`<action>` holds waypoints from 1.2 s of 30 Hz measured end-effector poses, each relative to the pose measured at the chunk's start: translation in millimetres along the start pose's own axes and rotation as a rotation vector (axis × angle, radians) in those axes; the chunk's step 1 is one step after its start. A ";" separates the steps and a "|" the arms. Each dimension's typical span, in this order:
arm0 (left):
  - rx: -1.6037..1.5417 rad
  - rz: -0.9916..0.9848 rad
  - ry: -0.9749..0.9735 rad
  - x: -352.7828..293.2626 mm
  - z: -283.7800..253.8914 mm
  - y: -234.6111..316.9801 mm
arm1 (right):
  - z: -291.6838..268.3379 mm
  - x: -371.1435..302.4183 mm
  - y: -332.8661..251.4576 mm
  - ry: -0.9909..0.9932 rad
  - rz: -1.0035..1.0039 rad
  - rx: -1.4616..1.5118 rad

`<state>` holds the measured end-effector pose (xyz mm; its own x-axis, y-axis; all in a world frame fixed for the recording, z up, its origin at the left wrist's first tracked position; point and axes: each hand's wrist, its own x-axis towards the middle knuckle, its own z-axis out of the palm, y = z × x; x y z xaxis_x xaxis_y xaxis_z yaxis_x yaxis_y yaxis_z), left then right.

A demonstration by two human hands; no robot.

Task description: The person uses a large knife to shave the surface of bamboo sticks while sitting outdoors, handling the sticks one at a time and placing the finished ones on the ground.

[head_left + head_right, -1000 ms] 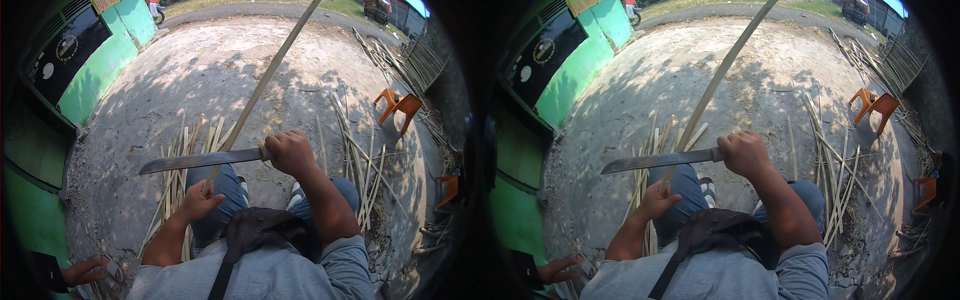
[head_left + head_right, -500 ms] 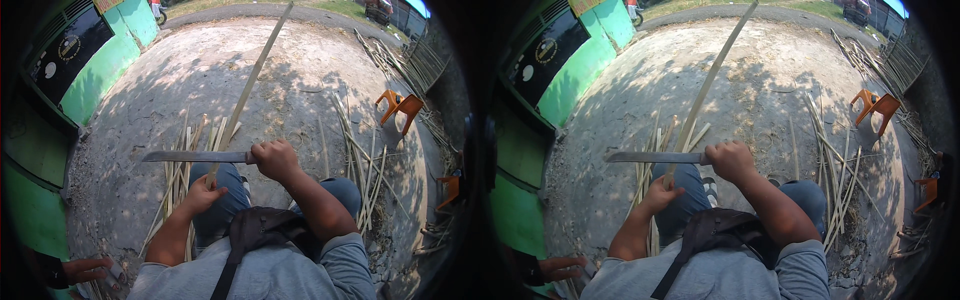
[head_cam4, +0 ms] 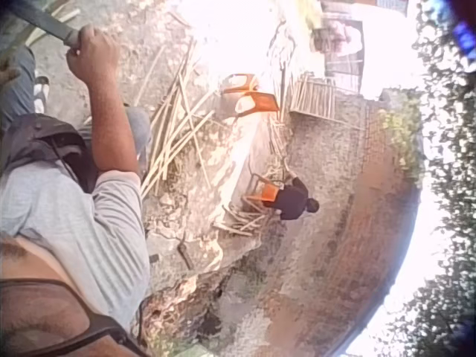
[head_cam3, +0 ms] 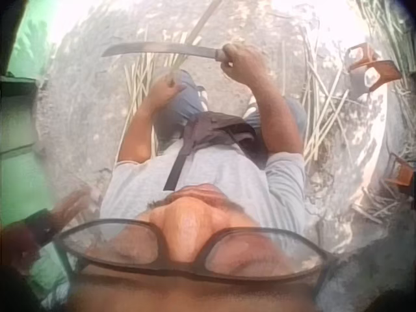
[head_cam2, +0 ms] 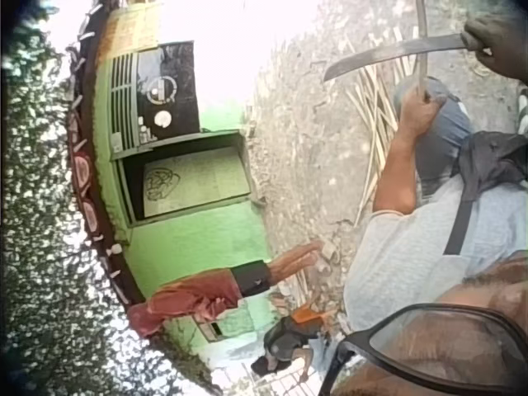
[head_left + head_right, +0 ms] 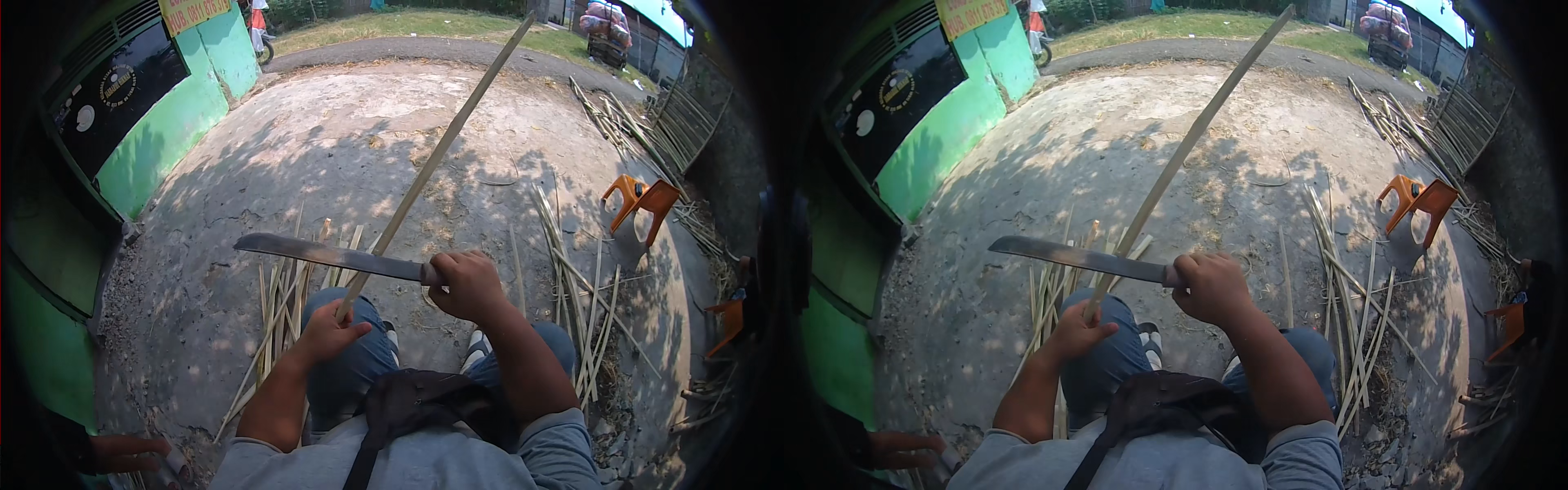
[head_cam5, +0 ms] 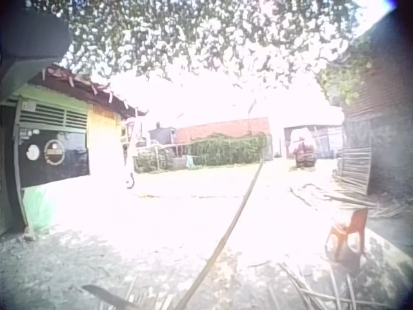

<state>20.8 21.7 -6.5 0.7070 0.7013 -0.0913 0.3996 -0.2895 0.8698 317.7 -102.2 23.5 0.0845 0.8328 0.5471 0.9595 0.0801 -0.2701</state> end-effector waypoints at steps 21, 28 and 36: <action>0.002 0.035 0.022 3.5 4.7 -13.3 | 17.2 6.6 19.6 0.011 0.223 -0.142; 0.015 0.010 -0.017 5.4 6.9 -1.8 | 17.2 -4.1 -1.7 -0.093 0.079 -0.084; 0.155 0.074 0.047 -2.5 7.8 -5.4 | 1.7 8.4 13.2 -0.049 0.258 -0.103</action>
<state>21.5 16.4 -14.8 0.7110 0.7032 -0.0039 0.4356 -0.4361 0.7875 330.6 -93.2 23.2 0.3193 0.8441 0.4307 0.9303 -0.1927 -0.3120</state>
